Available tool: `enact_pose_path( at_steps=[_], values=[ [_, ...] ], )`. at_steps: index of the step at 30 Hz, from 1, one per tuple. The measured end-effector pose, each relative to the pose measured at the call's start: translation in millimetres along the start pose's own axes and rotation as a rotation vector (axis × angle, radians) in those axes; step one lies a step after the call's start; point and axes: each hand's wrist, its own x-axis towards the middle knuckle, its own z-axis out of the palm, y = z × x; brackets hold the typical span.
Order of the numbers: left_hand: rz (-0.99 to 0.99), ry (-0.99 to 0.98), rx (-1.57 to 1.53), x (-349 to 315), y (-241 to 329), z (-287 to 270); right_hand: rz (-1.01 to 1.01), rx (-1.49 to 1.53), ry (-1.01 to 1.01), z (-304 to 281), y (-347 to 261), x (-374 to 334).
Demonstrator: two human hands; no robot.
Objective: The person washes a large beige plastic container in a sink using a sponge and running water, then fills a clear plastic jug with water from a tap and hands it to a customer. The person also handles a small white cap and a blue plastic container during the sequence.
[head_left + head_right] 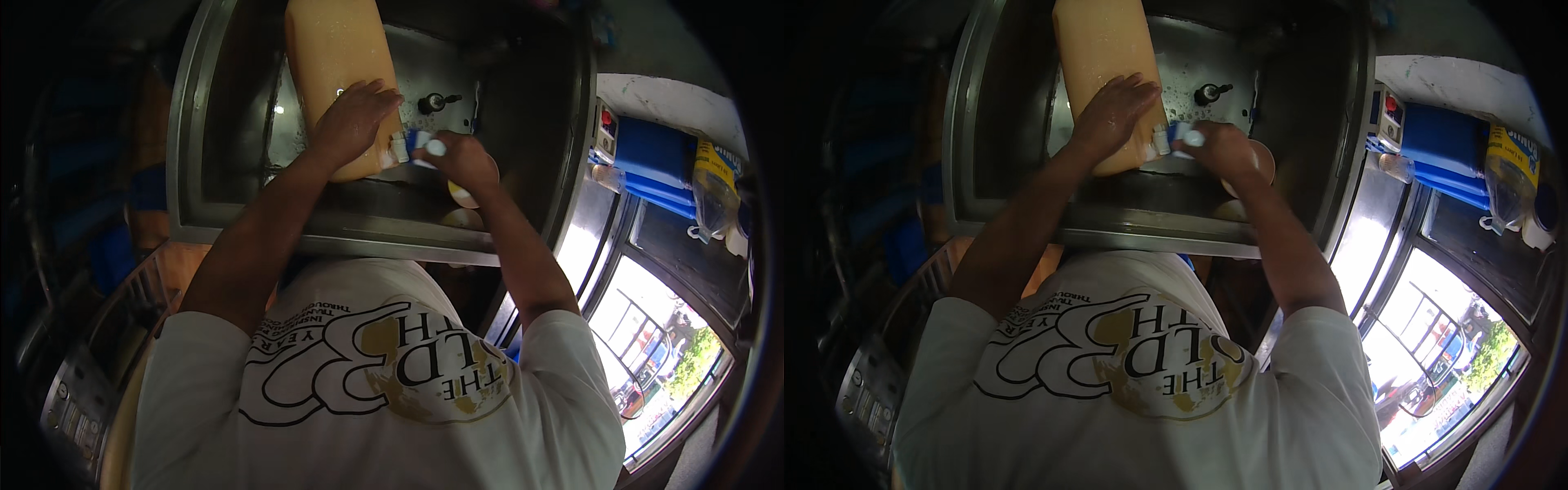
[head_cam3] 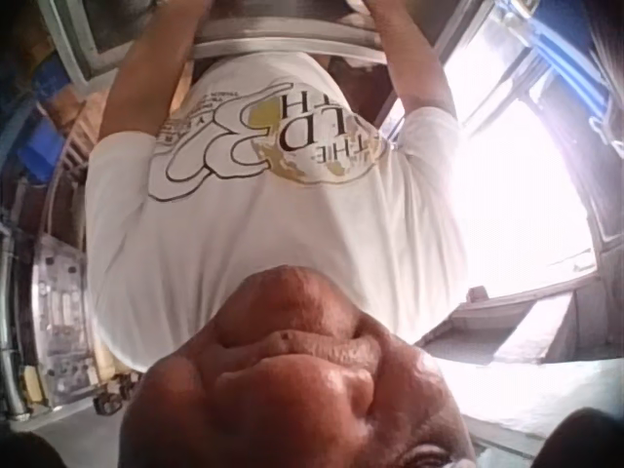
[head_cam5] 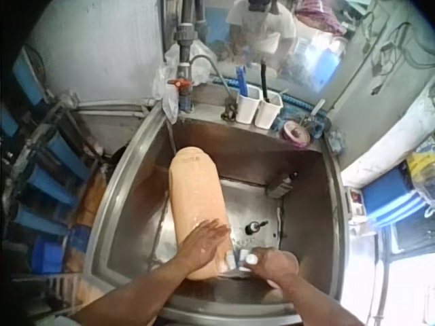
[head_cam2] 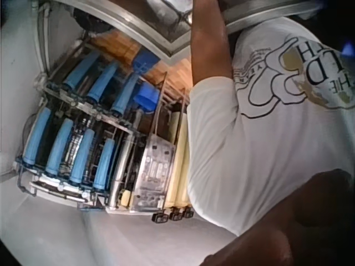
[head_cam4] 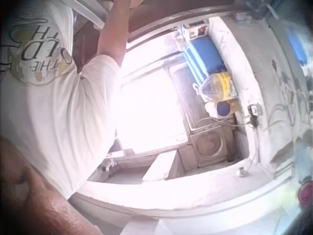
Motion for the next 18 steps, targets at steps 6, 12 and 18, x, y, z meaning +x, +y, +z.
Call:
enact_pose_path(
  at_steps=[6, 12, 18],
  values=[
    [-0.010, -0.022, -0.007, 0.3, 1.2, -3.9, 0.124, -0.096, -0.031, -5.3, 22.6, -11.6],
    [0.011, -0.012, 0.020, -0.7, -4.7, -1.1, 0.016, -0.227, 0.093, 9.2, 4.4, -14.4],
    [-0.044, -0.038, -0.037, -0.4, 0.9, -3.1, -0.274, -0.076, 0.139, 41.2, 2.8, -10.3]
  ],
)
